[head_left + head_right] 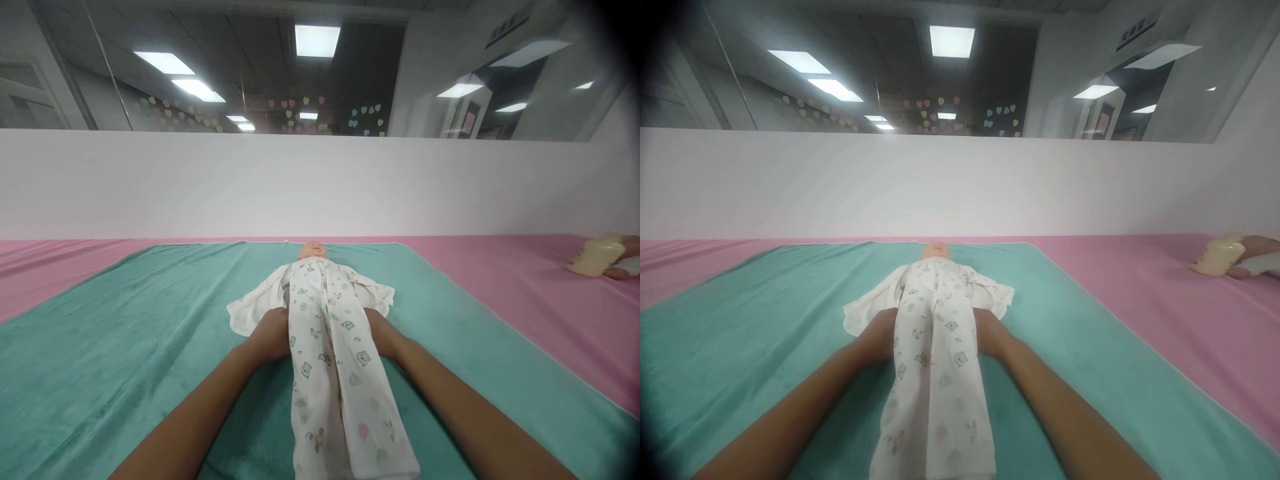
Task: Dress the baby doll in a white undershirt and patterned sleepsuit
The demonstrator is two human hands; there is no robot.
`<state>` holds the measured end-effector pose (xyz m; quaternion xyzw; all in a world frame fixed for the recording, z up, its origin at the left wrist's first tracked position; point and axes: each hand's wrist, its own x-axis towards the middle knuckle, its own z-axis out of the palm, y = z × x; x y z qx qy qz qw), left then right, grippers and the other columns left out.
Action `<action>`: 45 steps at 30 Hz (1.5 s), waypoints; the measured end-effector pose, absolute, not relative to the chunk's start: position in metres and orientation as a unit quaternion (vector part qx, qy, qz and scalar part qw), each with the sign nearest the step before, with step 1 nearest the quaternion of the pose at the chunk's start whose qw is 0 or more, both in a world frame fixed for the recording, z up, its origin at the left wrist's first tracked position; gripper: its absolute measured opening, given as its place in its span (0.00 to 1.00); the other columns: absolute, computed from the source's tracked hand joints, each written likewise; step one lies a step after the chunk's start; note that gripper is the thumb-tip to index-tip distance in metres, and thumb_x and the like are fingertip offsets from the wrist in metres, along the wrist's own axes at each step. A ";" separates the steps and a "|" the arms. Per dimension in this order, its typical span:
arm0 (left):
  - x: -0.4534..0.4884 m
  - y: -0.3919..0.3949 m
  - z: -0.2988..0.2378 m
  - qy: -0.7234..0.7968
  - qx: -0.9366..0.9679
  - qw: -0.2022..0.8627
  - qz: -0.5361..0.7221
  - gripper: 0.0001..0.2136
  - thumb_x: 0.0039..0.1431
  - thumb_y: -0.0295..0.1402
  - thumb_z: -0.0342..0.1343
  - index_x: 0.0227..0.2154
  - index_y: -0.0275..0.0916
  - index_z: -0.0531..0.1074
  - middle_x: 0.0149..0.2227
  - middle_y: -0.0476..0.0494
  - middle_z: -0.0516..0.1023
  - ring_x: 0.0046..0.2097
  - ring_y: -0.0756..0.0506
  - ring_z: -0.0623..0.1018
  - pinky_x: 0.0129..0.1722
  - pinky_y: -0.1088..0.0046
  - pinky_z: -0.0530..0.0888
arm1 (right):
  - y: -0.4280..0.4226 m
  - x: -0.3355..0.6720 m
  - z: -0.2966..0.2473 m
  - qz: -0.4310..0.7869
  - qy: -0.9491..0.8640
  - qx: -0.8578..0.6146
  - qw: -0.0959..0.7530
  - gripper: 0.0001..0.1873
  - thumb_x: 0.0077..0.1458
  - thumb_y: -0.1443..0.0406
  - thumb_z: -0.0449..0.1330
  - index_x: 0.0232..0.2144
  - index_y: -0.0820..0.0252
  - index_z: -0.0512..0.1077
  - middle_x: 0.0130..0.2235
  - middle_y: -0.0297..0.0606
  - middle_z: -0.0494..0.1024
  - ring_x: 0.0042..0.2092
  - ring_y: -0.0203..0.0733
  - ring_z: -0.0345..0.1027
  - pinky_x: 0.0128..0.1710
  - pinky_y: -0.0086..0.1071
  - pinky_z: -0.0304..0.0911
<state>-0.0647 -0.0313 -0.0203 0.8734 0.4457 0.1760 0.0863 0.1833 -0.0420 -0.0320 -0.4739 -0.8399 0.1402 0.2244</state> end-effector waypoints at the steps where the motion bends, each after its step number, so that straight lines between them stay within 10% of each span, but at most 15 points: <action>1: -0.066 -0.030 -0.019 0.440 0.879 0.079 0.168 0.08 0.50 0.32 0.49 0.20 0.38 0.68 0.26 0.47 0.73 0.29 0.47 0.71 0.28 0.72 0.62 | -0.042 0.185 -0.030 0.116 -0.839 -0.490 0.206 0.07 0.49 0.63 0.54 0.27 0.57 0.71 0.32 0.38 0.76 0.32 0.44 0.67 0.29 0.33 0.59; 13: -0.100 -0.006 -0.017 0.409 0.885 -0.128 0.181 0.19 0.38 0.15 0.42 0.29 0.41 0.71 0.32 0.47 0.73 0.38 0.45 0.70 0.34 0.70 0.62 | -0.025 0.221 -0.023 -0.121 -0.673 -0.675 0.278 0.10 0.47 0.73 0.49 0.30 0.58 0.67 0.33 0.34 0.69 0.30 0.35 0.58 0.26 0.29 0.44; 21: -0.129 0.006 -0.018 0.513 0.737 -0.208 0.386 0.12 0.45 0.19 0.45 0.27 0.40 0.69 0.34 0.45 0.73 0.38 0.44 0.69 0.36 0.68 0.63 | -0.015 0.249 -0.031 0.018 -0.532 -0.747 0.400 0.19 0.50 0.66 0.47 0.43 0.54 0.68 0.23 0.34 0.71 0.25 0.38 0.60 0.24 0.30 0.48; 26: -0.130 0.009 -0.015 0.614 0.576 -0.072 0.535 0.10 0.52 0.31 0.48 0.37 0.39 0.68 0.42 0.42 0.69 0.42 0.43 0.70 0.39 0.67 0.68 | 0.000 0.252 -0.043 0.270 -0.471 -0.603 0.585 0.20 0.43 0.68 0.48 0.39 0.55 0.71 0.32 0.35 0.76 0.31 0.39 0.67 0.30 0.31 0.62; 35: -0.122 0.014 -0.017 0.599 0.410 0.414 0.549 0.24 0.49 0.56 0.48 0.36 0.38 0.67 0.28 0.45 0.70 0.25 0.48 0.70 0.23 0.70 0.72 | -0.003 0.247 -0.034 0.483 -0.303 -0.352 0.743 0.18 0.40 0.68 0.59 0.38 0.58 0.73 0.43 0.37 0.74 0.42 0.40 0.67 0.37 0.31 0.68; 45: -0.116 0.009 -0.015 0.556 0.469 0.461 0.509 0.26 0.44 0.54 0.54 0.40 0.39 0.66 0.34 0.43 0.72 0.28 0.49 0.73 0.23 0.72 0.72 | -0.034 0.209 -0.003 0.556 -0.486 -0.297 0.606 0.12 0.52 0.59 0.56 0.38 0.56 0.73 0.45 0.41 0.73 0.44 0.42 0.67 0.42 0.36 0.64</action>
